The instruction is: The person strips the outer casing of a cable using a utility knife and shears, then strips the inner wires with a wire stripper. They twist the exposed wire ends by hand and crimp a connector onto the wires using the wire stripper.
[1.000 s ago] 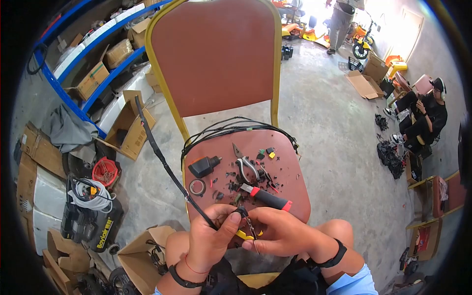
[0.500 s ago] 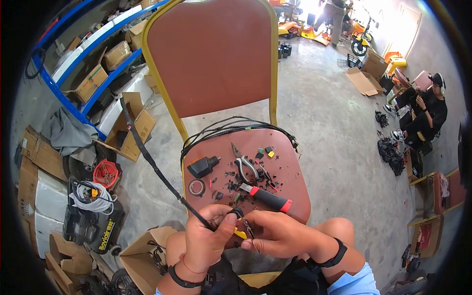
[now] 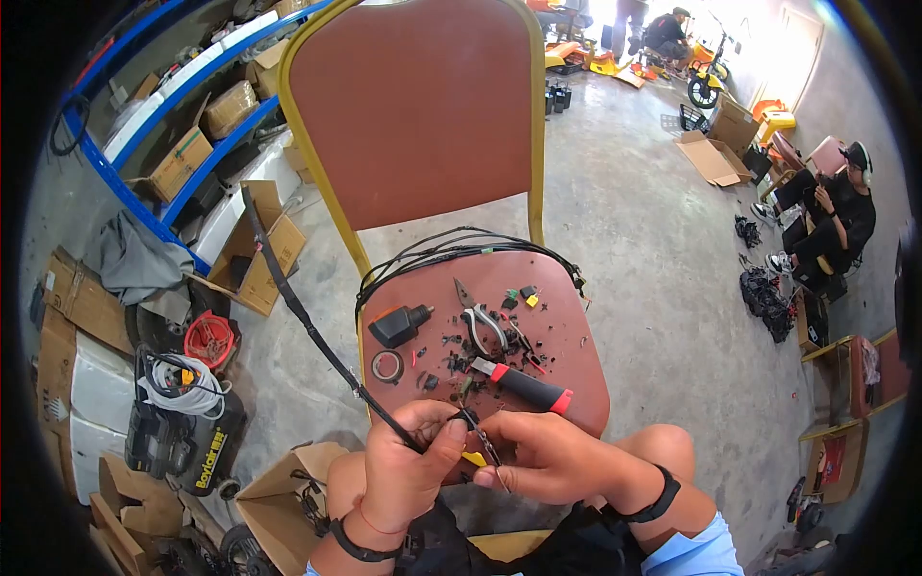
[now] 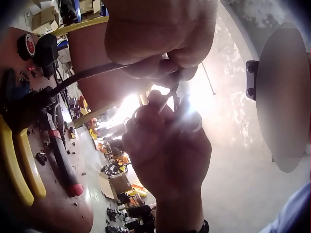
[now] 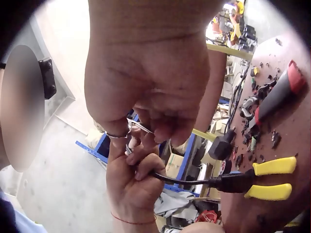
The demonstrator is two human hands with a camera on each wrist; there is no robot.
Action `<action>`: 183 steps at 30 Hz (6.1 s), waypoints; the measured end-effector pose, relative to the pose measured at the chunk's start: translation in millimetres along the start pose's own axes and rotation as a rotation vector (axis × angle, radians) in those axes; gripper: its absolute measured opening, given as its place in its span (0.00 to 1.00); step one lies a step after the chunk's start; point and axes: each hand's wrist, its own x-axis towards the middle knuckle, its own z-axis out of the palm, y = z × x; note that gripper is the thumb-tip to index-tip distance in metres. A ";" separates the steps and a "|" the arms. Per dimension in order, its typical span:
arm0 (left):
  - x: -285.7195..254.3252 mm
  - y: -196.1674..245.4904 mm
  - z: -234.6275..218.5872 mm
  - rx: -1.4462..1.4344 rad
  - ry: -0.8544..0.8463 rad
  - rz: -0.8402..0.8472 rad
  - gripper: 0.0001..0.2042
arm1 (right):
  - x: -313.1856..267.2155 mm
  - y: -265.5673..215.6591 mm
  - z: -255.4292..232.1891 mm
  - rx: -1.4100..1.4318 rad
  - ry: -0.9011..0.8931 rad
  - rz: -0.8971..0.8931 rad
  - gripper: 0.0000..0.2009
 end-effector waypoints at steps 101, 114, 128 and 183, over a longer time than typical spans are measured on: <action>12.2 1.7 -5.5 0.106 -0.115 0.007 0.08 | 18.3 15.1 30.2 0.649 0.576 -0.021 0.12; 13.3 12.4 -5.0 -0.113 -0.021 -0.137 0.07 | 13.6 25.8 12.7 0.312 0.137 0.168 0.19; 11.3 9.5 -10.3 0.085 -0.027 -0.043 0.07 | 11.1 21.4 12.7 0.129 0.044 0.111 0.23; 10.9 7.9 -16.2 0.146 -0.059 0.006 0.06 | 8.8 11.0 12.0 0.205 0.004 0.247 0.20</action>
